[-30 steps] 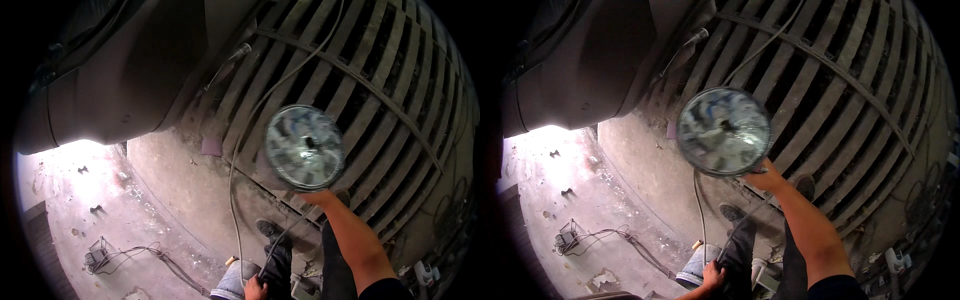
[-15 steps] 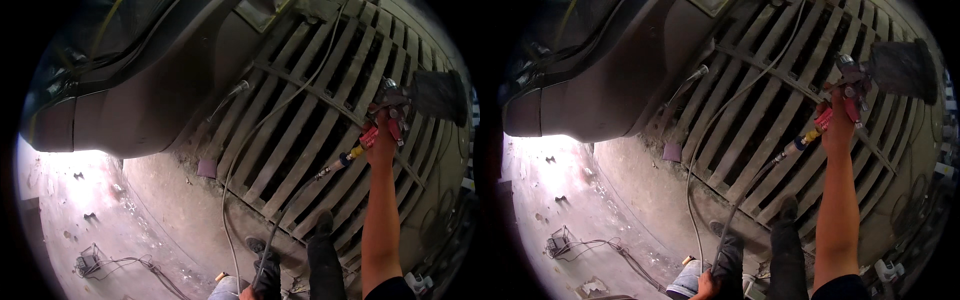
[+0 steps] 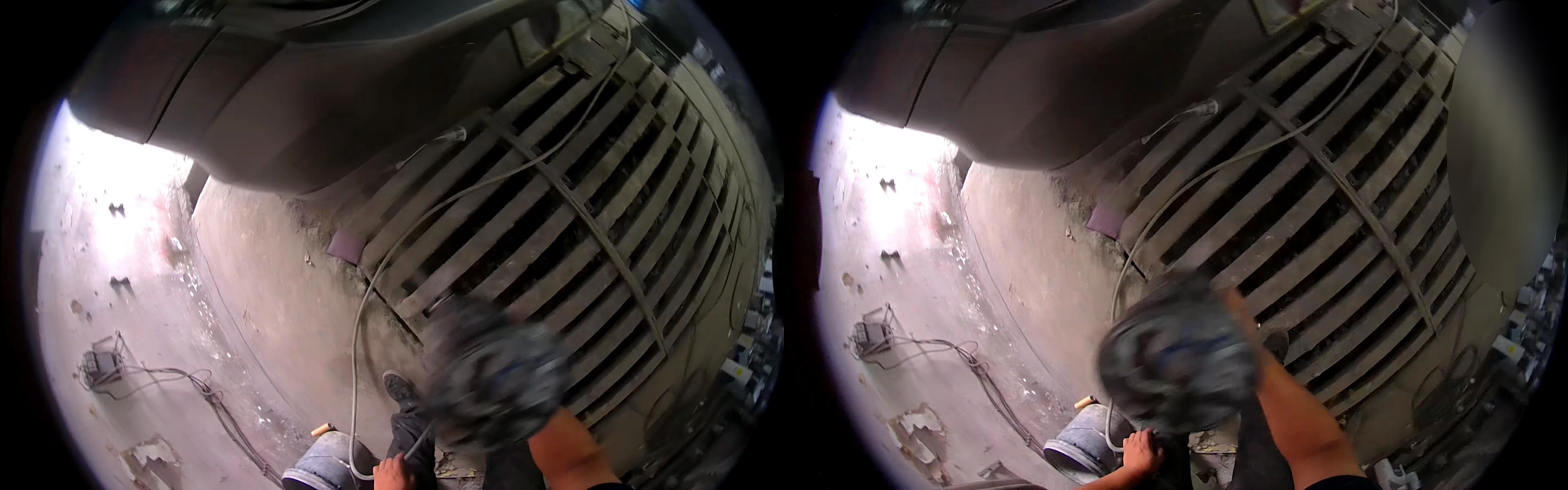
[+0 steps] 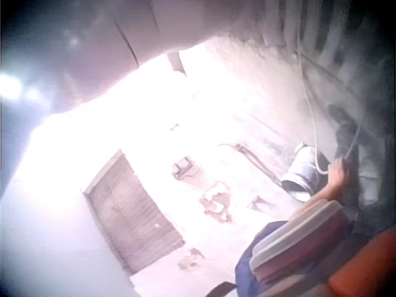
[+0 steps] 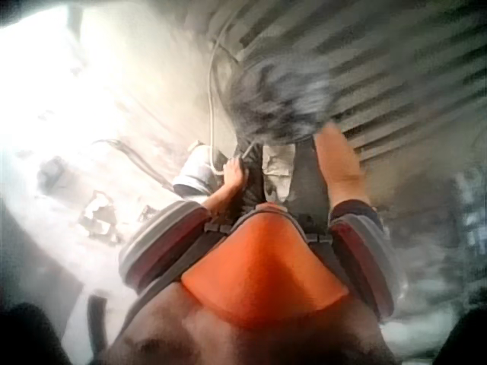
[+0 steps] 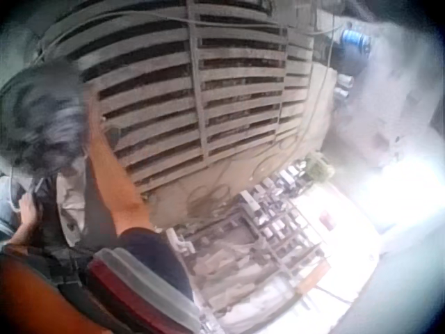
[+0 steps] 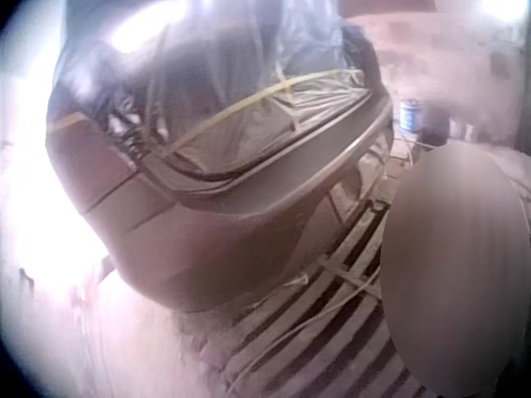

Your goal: The person uses a spray gun to apply paint to the rear bumper and undercarriage of a car. The car is partially covered with blue plastic sheeting and yellow tape. The person moves around the vehicle to cover different areas.

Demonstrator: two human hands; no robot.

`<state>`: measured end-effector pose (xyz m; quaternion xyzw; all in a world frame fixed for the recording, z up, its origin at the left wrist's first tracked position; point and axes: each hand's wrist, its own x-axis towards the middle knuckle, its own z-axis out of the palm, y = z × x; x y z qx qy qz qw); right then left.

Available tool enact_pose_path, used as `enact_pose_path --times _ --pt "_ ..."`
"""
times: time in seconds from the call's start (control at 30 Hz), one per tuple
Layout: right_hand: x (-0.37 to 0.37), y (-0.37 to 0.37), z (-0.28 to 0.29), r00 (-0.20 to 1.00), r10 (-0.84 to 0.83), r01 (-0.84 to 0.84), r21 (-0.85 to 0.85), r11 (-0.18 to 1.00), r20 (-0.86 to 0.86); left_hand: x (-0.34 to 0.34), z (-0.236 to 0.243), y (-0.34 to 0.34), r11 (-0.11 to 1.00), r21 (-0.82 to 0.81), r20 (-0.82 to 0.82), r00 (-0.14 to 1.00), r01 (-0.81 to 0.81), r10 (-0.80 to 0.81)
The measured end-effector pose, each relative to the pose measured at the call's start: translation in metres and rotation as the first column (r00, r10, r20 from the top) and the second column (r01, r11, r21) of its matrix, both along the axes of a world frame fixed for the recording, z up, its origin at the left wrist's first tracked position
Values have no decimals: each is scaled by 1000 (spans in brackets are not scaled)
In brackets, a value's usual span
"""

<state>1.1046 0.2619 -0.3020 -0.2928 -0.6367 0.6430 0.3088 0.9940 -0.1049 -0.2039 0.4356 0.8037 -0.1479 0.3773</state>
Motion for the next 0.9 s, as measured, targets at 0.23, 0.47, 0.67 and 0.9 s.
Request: enact_pose_path --times 0.23,0.47,0.67,0.9 --pt "-59 -46 45 985 20 -82 -365 927 -170 -9 -12 -48 998 20 -91 994 55 -53" --pt "-13 -14 28 755 -429 444 95 891 496 -24 4 -45 950 180 45 967 -254 250" --pt "-117 -33 73 737 -616 617 96 781 280 -32 8 -61 902 237 65 932 -361 356" --pt "-201 -109 37 980 19 -60 -202 978 -200 -43 3 -76 873 247 84 907 -420 413"
